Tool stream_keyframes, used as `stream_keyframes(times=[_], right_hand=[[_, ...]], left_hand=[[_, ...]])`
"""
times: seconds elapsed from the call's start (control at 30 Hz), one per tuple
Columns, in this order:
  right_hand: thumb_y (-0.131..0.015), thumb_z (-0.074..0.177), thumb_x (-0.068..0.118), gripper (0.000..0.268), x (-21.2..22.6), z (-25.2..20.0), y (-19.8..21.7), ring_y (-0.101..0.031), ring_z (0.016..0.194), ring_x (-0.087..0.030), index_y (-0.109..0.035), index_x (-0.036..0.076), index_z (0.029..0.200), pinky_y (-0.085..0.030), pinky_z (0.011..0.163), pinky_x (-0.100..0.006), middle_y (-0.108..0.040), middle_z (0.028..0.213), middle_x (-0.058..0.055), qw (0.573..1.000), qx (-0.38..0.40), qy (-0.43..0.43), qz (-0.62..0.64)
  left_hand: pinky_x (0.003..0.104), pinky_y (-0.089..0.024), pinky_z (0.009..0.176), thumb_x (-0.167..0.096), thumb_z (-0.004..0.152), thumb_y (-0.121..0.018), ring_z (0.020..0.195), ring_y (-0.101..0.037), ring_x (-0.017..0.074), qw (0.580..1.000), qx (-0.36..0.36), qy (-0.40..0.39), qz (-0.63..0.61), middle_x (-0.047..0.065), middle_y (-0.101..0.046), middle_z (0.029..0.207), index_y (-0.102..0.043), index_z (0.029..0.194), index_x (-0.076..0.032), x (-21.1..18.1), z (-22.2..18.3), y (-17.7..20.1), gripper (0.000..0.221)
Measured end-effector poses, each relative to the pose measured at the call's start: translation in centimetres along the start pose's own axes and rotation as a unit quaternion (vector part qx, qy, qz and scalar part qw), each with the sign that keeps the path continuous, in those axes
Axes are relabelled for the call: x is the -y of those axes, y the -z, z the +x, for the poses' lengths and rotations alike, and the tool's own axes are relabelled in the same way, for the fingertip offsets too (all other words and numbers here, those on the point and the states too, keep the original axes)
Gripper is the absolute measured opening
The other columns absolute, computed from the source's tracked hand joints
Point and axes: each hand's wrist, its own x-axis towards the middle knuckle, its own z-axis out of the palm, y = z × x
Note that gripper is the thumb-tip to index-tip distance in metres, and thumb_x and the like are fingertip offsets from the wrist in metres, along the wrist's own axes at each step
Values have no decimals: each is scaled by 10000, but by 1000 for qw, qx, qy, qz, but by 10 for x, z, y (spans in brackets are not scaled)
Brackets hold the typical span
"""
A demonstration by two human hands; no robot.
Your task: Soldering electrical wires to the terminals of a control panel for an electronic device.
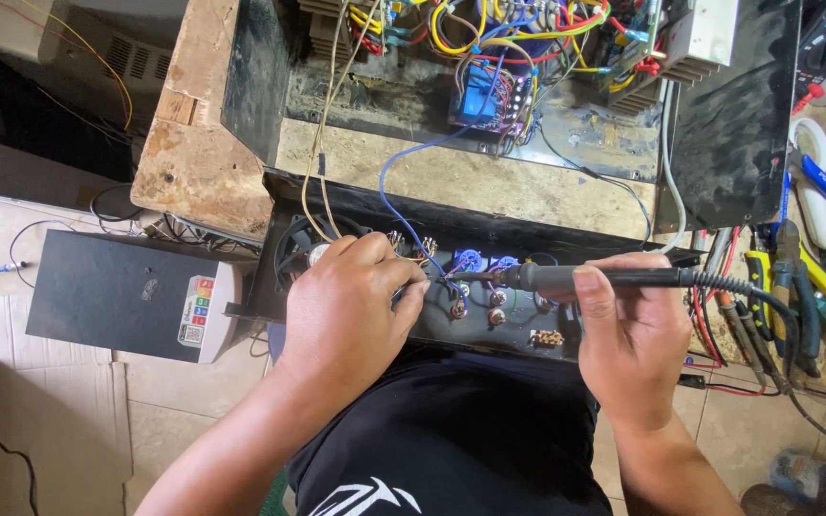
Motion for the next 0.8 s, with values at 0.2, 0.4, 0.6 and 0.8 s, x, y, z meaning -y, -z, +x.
stream_keyframes(times=[0.2,0.4,0.6,0.8], right_hand=[[-613,1087,230,204,0,1,0,-615,752,-134,-585,30,1059,-496,698,-271,-651,941,-58,1000,-1,-18,-5],[-604,1080,234,204,-1,0,0,-611,703,-117,-571,33,1070,-495,625,-251,-673,923,-63,1000,9,-15,14],[-595,1082,227,193,-2,0,0,-592,671,-111,-564,37,1072,-489,594,-246,-673,895,-65,999,14,-12,26],[-598,1084,211,184,-2,0,0,-635,763,-145,-570,29,1088,-530,663,-259,-670,934,-81,999,11,-9,36]], left_hand=[[443,-510,521,-318,867,-755,858,-615,248,1000,-1,-3,15,-27,-622,896,-777,859,-246,0,2,-3,75],[446,-499,449,-329,872,-760,839,-604,236,999,23,14,22,-42,-583,856,-780,866,-245,-1,3,-4,87],[436,-498,449,-333,868,-763,840,-611,230,999,20,8,28,-44,-583,861,-777,858,-241,-1,3,-4,93],[430,-490,423,-325,879,-753,829,-610,225,999,25,14,20,-45,-585,864,-779,864,-228,-1,2,-3,101]])
